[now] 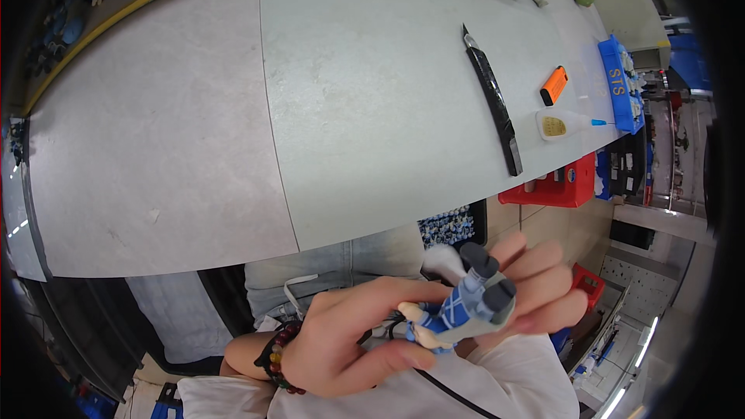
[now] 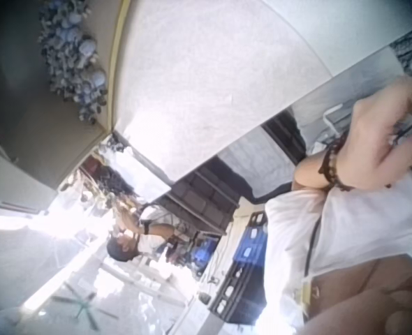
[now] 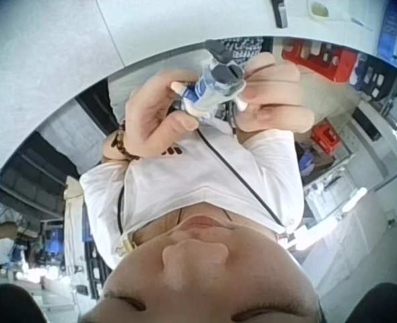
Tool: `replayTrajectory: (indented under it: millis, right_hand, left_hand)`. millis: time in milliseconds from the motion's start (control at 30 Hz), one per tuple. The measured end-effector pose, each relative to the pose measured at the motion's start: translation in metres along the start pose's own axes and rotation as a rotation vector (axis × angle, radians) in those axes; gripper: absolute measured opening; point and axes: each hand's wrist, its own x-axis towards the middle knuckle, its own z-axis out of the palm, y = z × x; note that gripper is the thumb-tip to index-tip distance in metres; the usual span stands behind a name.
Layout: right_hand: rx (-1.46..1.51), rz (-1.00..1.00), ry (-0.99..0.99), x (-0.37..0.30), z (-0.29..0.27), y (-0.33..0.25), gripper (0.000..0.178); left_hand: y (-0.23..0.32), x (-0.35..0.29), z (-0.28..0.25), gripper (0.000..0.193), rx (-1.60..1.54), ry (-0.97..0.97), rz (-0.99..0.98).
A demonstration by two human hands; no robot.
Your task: Applying glue and assembling small character figurines at a manufacturing workstation.
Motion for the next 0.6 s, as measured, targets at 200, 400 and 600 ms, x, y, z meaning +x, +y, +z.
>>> replayTrajectory:
  millis: [200,400,600]
  right_hand:
    - [-0.389,0.258,0.107,0.016,-0.004,0.005,0.023]
    - [-0.383,0.352,0.016,0.019,0.002,0.017,0.017]
    - [-0.01,0.335,-0.11,0.011,-0.007,0.0,0.03]
  left_hand:
    - [0.0,-0.007,0.0,0.043,-0.061,0.079,-0.04]
    - [0.009,-0.007,-0.003,0.04,-0.109,0.062,-0.091]
    - [0.009,-0.004,-0.003,0.031,-0.079,0.066,-0.02]
